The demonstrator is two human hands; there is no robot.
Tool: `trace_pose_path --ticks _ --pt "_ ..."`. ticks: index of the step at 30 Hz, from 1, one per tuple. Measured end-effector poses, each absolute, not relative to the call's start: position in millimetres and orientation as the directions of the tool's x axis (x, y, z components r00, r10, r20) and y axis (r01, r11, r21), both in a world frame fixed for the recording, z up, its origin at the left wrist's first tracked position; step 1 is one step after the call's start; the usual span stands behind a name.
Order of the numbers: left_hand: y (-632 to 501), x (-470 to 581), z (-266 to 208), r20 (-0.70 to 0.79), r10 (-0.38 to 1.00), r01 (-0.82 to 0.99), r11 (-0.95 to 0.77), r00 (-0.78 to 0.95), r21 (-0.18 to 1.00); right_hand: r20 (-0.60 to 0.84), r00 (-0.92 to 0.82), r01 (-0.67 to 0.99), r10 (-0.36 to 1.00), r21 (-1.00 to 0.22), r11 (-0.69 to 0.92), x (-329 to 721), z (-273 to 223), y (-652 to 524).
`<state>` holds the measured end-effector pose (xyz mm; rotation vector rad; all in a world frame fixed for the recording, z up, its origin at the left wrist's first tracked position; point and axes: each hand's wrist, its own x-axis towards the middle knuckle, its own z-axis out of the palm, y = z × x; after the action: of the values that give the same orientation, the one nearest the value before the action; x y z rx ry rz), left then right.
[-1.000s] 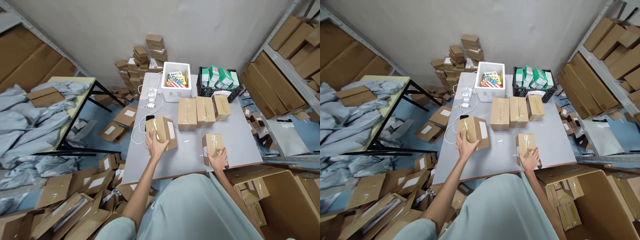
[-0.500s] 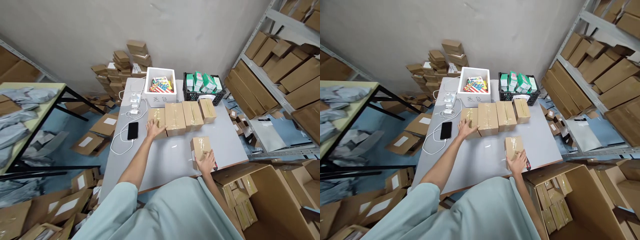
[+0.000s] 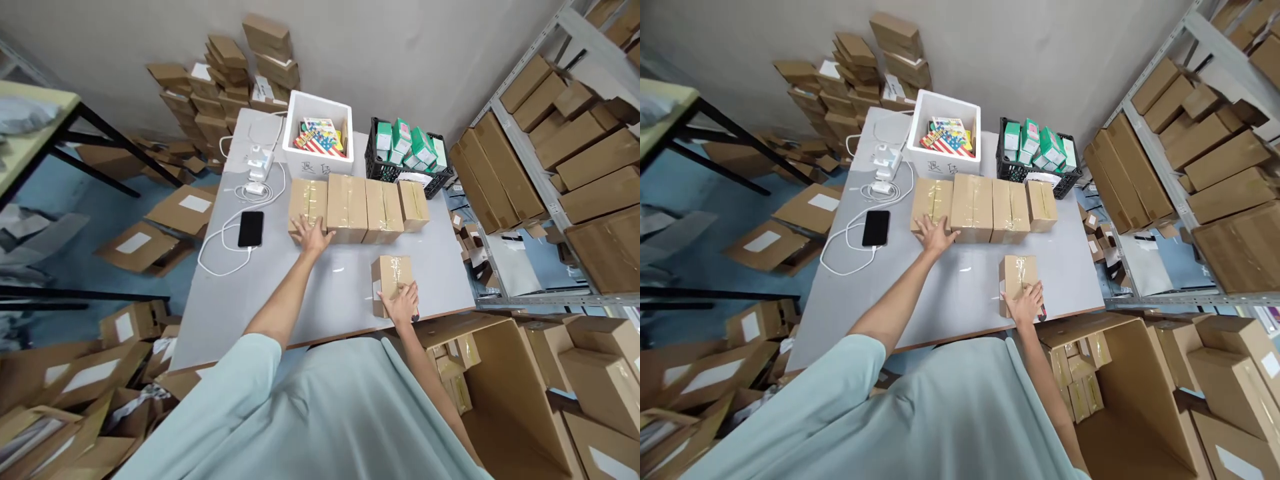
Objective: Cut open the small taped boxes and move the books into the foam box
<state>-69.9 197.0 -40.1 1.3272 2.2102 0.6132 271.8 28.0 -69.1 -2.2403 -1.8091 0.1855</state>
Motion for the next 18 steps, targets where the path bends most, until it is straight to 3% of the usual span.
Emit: trace_pose_path --ticks 5,7,11,15,18 --pt "136 -52 -64 -0.073 0.923 0.644 0.319 -0.379 0.695 -0.04 0.223 0.951 0.974 -0.21 -0.226 264 -57 36" --pt "86 -40 -79 -0.119 0.952 0.618 0.275 -0.281 0.736 -0.039 0.148 0.972 0.988 -0.178 -0.153 254 -52 33" --pt "-3 -35 -101 -0.258 0.939 0.451 0.337 -0.228 0.827 -0.123 -0.25 0.956 0.96 -0.187 0.225 227 -44 18" --pt "-46 -55 -99 -0.303 0.916 0.356 0.383 -0.262 0.852 -0.191 -0.66 0.741 0.726 -0.325 0.588 198 -42 11" --pt "-54 -73 -95 -0.281 0.933 0.275 0.338 -0.225 0.9 -0.177 -0.807 0.577 0.563 -0.434 0.691 181 -44 18"
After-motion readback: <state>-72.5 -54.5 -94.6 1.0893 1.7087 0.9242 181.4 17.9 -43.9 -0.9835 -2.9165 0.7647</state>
